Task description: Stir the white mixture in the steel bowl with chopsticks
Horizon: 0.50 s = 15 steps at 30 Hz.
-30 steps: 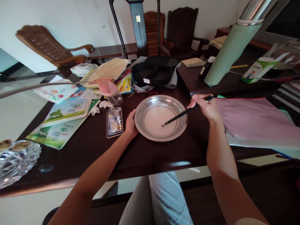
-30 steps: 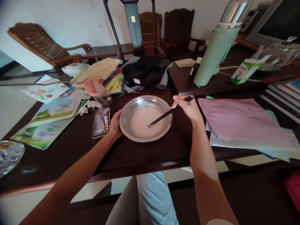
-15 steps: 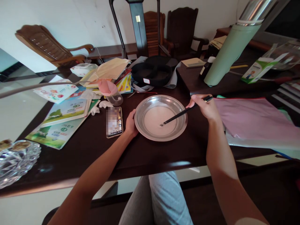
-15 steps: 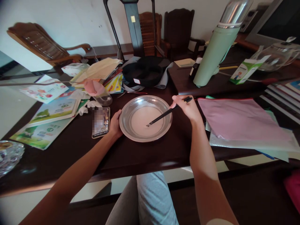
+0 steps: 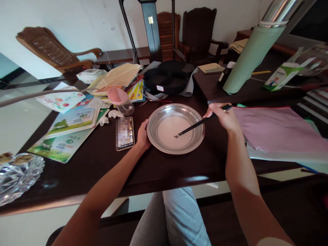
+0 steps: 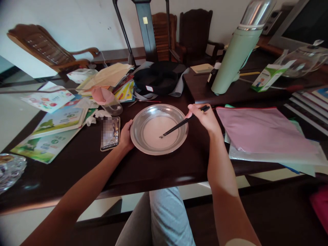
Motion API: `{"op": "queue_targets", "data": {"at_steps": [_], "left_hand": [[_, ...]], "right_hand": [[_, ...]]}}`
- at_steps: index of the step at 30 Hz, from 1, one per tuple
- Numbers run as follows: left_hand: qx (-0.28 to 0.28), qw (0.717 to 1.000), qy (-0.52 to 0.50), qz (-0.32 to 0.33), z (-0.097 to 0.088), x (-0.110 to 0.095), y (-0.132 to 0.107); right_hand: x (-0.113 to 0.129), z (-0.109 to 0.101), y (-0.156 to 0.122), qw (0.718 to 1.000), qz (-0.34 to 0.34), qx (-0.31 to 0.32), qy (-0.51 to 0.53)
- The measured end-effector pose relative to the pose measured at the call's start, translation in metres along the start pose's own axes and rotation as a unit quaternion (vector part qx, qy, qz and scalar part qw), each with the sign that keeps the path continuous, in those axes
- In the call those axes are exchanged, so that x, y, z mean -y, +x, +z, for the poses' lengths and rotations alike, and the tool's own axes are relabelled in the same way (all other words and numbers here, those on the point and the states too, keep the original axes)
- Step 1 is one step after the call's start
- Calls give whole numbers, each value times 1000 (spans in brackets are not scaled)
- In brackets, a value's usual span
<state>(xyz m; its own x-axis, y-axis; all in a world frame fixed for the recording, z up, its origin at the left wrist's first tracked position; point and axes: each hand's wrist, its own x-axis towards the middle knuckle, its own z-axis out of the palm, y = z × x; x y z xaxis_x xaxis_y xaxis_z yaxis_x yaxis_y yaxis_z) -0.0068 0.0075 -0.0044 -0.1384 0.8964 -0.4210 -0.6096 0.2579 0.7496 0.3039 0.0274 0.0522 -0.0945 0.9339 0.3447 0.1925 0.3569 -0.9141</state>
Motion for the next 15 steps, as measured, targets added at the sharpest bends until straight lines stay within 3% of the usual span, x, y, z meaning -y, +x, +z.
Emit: {"op": "queue_targets", "data": {"at_steps": [4, 6, 11, 13, 15], "left_hand": [[-1, 1000, 2, 4, -1, 1, 1], [1, 1000, 4, 5, -1, 1, 1], [6, 1000, 12, 1, 0, 0, 0], [4, 1000, 10, 2, 0, 0, 0], [3, 1000, 8, 2, -1, 0, 1]], "right_hand": [[5, 13, 1, 996, -12, 84, -9], [3, 14, 2, 997, -18, 67, -20], [-3, -3, 2, 998, -7, -52, -16], [-2, -3, 1, 999, -1, -35, 0], [3, 3, 0, 1000, 4, 21, 1]]}}
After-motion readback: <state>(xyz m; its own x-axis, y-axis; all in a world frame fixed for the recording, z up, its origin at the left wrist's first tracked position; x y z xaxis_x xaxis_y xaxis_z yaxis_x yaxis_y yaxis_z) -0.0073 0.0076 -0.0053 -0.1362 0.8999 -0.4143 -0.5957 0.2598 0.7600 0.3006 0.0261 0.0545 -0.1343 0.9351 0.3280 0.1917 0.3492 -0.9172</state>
